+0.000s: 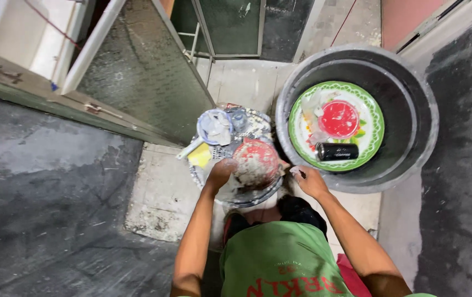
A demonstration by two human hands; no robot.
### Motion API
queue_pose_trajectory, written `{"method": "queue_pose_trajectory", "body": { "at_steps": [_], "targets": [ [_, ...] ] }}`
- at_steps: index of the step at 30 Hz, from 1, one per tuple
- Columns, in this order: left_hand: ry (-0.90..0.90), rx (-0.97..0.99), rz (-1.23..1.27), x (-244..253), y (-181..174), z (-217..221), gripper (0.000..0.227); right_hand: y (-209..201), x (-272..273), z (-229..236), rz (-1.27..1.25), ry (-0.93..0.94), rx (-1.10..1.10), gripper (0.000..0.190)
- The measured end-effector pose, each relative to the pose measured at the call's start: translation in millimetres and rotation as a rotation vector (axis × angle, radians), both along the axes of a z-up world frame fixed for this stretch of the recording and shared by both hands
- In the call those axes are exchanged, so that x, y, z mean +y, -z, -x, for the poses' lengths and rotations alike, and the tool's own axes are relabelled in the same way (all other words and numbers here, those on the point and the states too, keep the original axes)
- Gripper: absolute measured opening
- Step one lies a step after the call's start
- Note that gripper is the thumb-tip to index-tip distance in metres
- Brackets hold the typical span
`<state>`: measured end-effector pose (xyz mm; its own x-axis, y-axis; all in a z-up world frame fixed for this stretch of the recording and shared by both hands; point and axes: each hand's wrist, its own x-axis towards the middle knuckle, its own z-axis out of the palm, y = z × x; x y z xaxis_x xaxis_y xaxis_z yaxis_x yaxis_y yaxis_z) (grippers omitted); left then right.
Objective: The person organizes items in a small tiled area by moving a plastic jug, a plastic bottle, and a red-lidded container into a metal colander. They then place a black plastic bag over the items in the colander and press it down.
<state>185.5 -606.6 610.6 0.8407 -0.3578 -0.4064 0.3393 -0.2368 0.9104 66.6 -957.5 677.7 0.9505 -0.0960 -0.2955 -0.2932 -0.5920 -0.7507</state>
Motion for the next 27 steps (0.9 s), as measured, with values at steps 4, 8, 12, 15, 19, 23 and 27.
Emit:
{"method": "queue_pose_trajectory", "body": {
  "at_steps": [4,8,12,15,19,23,27],
  "targets": [
    [-0.059,0.047,0.179,-60.8,9.5,-0.9,0.021,18.8,-53.5,-10.2,-0.005,0.028,-0.049,0.024],
    [0.02,-0.12,-0.026,-123.7,5.5,-6.9,0.023,30.0,-115.2,-1.7,0.205,0.256,-0.243,0.017],
    [-0.108,-0.245,-0.249,-183.9,20.0,-20.5,0.028,32.5,-190.6,27.7,0.58,0.525,-0.361,0.049],
    [-0.212,-0.172,-0.259,-213.9,33.4,-33.4,0.043,52.2,-247.5,41.1,0.612,0.823,-0.087,0.087],
    [-0.16,-0.061,-0.39,-235.4,43.2,-38.7,0.054,74.3,-273.5,61.9,0.162,1.065,0.175,0.113],
    [-0.144,-0.105,-0.498,-241.3,41.0,-33.5,0.079,79.5,-259.3,67.6,0.291,1.052,0.103,0.116],
    [-0.107,-0.115,-0.488,-239.8,36.0,-39.6,0.076,89.6,-256.9,76.8,0.161,1.166,0.122,0.09]
  ]
}}
